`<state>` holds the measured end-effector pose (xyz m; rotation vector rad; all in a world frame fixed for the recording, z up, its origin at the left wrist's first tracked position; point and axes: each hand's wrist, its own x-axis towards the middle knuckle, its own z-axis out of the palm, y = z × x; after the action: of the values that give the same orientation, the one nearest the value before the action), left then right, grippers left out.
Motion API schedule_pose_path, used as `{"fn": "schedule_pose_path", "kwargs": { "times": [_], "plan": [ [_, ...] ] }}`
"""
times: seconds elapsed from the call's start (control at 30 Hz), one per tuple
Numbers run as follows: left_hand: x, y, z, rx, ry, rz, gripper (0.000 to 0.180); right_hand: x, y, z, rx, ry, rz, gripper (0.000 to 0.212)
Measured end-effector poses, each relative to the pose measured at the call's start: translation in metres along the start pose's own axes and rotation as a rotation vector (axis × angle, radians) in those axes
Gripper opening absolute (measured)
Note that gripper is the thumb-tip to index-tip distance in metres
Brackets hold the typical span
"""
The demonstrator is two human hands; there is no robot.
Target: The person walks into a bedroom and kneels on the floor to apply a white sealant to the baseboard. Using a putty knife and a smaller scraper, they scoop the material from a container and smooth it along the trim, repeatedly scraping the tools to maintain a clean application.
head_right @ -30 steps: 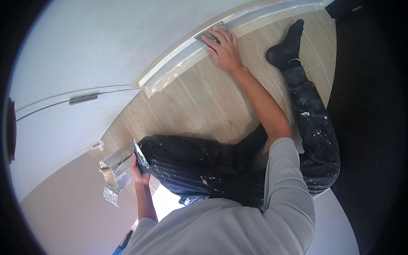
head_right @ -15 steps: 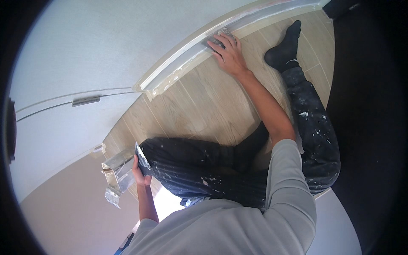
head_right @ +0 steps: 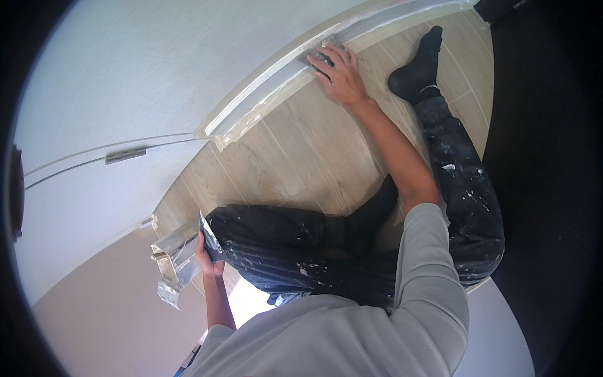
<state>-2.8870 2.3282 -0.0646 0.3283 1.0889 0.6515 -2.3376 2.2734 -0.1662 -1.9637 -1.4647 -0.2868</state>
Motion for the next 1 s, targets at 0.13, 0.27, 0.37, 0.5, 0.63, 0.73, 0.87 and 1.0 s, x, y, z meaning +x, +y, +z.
{"fn": "schedule_pose_path", "kwargs": {
  "times": [0.13, 0.27, 0.37, 0.5, 0.63, 0.73, 0.87, 1.0],
  "plan": [
    [0.000, 0.000, 0.001, -0.012, -0.014, -0.002, 0.035, 0.006, 0.006, -0.004, -0.003, 0.011, 0.002, 0.043],
    [0.002, 0.001, -0.003, -0.024, -0.057, -0.011, 0.035, 0.007, 0.014, 0.002, -0.024, 0.011, 0.002, 0.043],
    [0.001, 0.001, 0.003, -0.004, -0.041, -0.009, 0.034, 0.003, 0.018, 0.007, -0.010, 0.027, -0.010, 0.043],
    [0.000, 0.000, 0.003, 0.002, -0.035, 0.004, 0.036, -0.001, 0.017, 0.000, -0.019, -0.015, -0.005, 0.044],
    [-0.007, -0.002, 0.025, 0.059, 0.072, 0.027, 0.029, 0.004, 0.015, 0.001, -0.007, 0.015, 0.010, 0.044],
    [-0.007, -0.001, 0.018, 0.032, 0.025, 0.022, 0.030, 0.002, 0.016, 0.003, -0.009, 0.018, 0.010, 0.044],
    [-0.002, -0.001, 0.008, 0.030, 0.012, 0.025, 0.030, -0.015, 0.008, -0.014, -0.056, -0.050, 0.026, 0.043],
    [0.000, -0.012, 0.055, 0.066, -0.067, -0.091, 0.031, -0.023, -0.062, -0.046, 0.222, -0.056, -0.026, 0.042]
  ]
}}
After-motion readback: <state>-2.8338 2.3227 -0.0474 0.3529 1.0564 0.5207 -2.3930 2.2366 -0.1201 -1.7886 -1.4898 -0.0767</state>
